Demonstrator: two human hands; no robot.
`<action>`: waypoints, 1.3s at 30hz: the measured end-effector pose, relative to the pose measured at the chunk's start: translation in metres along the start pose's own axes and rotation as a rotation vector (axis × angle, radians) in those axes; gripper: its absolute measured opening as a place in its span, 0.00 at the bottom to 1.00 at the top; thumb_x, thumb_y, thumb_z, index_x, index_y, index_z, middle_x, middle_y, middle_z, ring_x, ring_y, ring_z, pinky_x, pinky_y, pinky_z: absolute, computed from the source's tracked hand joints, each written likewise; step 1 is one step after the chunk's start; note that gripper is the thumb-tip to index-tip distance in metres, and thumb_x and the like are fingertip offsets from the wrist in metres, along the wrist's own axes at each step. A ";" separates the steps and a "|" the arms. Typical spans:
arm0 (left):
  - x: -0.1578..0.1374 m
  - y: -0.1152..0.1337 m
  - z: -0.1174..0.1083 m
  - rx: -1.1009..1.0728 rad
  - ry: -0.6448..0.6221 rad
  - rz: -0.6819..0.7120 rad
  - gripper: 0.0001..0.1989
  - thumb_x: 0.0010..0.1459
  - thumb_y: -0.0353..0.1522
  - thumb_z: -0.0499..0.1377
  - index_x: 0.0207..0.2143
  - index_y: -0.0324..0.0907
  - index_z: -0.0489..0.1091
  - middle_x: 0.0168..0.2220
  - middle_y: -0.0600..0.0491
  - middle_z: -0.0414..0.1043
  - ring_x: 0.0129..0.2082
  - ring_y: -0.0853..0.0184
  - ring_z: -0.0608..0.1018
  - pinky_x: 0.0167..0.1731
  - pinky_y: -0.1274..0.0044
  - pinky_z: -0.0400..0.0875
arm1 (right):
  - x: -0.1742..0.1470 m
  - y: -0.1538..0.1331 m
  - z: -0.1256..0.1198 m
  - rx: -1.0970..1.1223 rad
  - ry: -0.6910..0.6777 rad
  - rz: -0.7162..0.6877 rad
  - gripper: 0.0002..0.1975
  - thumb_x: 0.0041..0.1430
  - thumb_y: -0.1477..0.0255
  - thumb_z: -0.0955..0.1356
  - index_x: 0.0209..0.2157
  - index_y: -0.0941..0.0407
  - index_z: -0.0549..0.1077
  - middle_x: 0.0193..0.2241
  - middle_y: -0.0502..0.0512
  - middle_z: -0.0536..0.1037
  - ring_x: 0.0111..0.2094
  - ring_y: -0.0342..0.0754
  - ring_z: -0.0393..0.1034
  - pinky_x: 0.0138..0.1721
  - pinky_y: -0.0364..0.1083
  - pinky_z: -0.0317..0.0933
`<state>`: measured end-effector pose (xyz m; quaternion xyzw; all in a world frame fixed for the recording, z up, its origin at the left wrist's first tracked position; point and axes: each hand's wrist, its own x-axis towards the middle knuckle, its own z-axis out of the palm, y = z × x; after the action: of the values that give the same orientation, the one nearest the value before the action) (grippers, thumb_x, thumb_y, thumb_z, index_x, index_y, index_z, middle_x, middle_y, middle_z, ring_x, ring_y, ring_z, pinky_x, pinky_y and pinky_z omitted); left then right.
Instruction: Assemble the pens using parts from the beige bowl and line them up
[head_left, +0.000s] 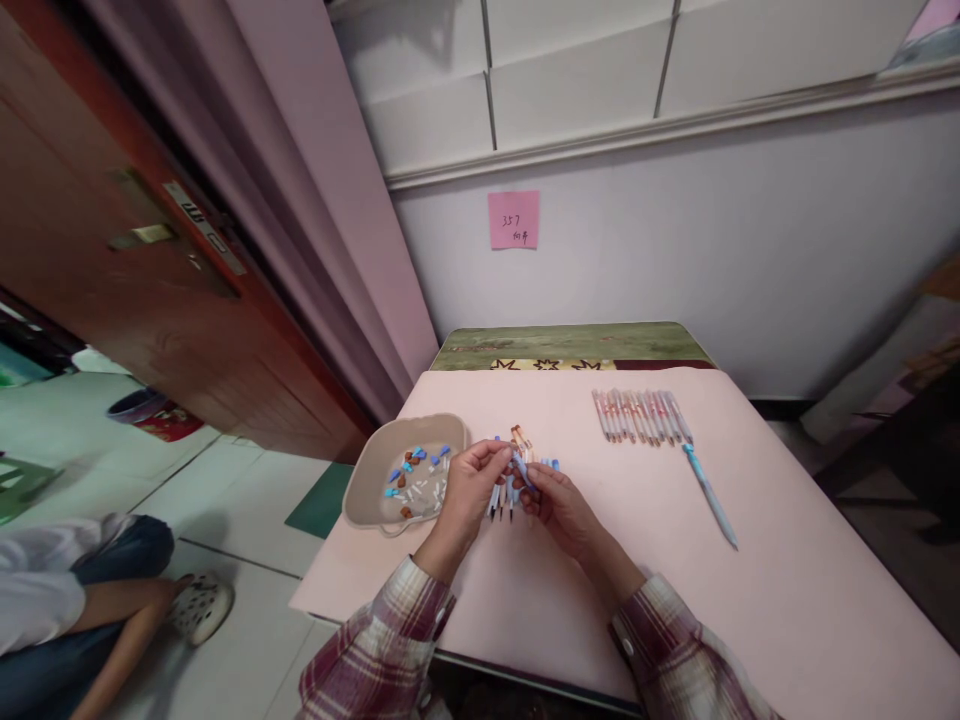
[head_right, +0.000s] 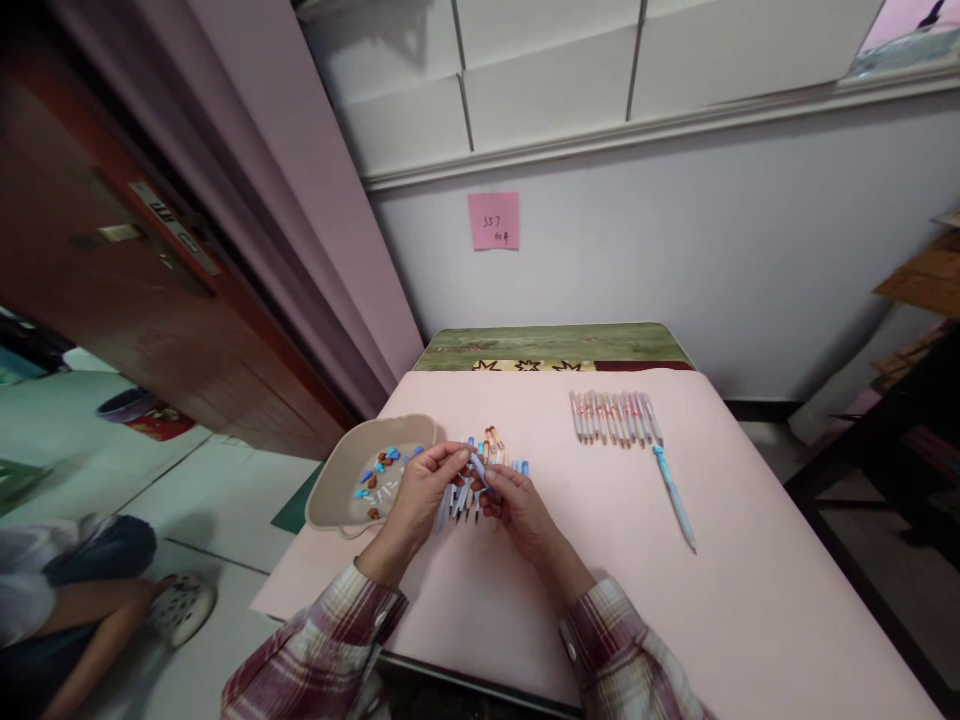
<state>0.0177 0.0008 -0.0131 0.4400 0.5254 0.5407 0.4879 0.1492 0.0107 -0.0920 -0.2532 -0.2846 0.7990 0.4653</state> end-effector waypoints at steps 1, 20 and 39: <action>-0.001 0.000 0.000 0.006 0.002 -0.001 0.13 0.50 0.39 0.65 0.32 0.38 0.77 0.24 0.54 0.74 0.24 0.72 0.71 0.27 0.81 0.63 | 0.000 0.000 0.000 0.002 -0.004 -0.002 0.13 0.50 0.62 0.75 0.35 0.56 0.79 0.29 0.51 0.76 0.25 0.38 0.64 0.26 0.38 0.57; -0.004 -0.007 -0.004 -0.139 0.065 -0.010 0.12 0.45 0.35 0.69 0.32 0.38 0.75 0.28 0.52 0.78 0.27 0.70 0.76 0.33 0.79 0.69 | 0.002 -0.004 -0.005 -0.134 0.064 -0.032 0.20 0.52 0.55 0.72 0.38 0.57 0.78 0.33 0.55 0.77 0.29 0.43 0.68 0.31 0.42 0.61; -0.002 -0.023 -0.013 0.160 0.080 0.203 0.09 0.51 0.36 0.65 0.32 0.40 0.74 0.28 0.52 0.77 0.29 0.67 0.77 0.32 0.78 0.69 | -0.008 -0.012 0.005 -0.378 0.018 -0.277 0.14 0.51 0.60 0.73 0.22 0.55 0.74 0.49 0.57 0.74 0.49 0.56 0.67 0.50 0.53 0.58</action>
<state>0.0064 -0.0034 -0.0365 0.5063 0.5386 0.5609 0.3728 0.1564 0.0077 -0.0788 -0.3015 -0.4571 0.6577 0.5173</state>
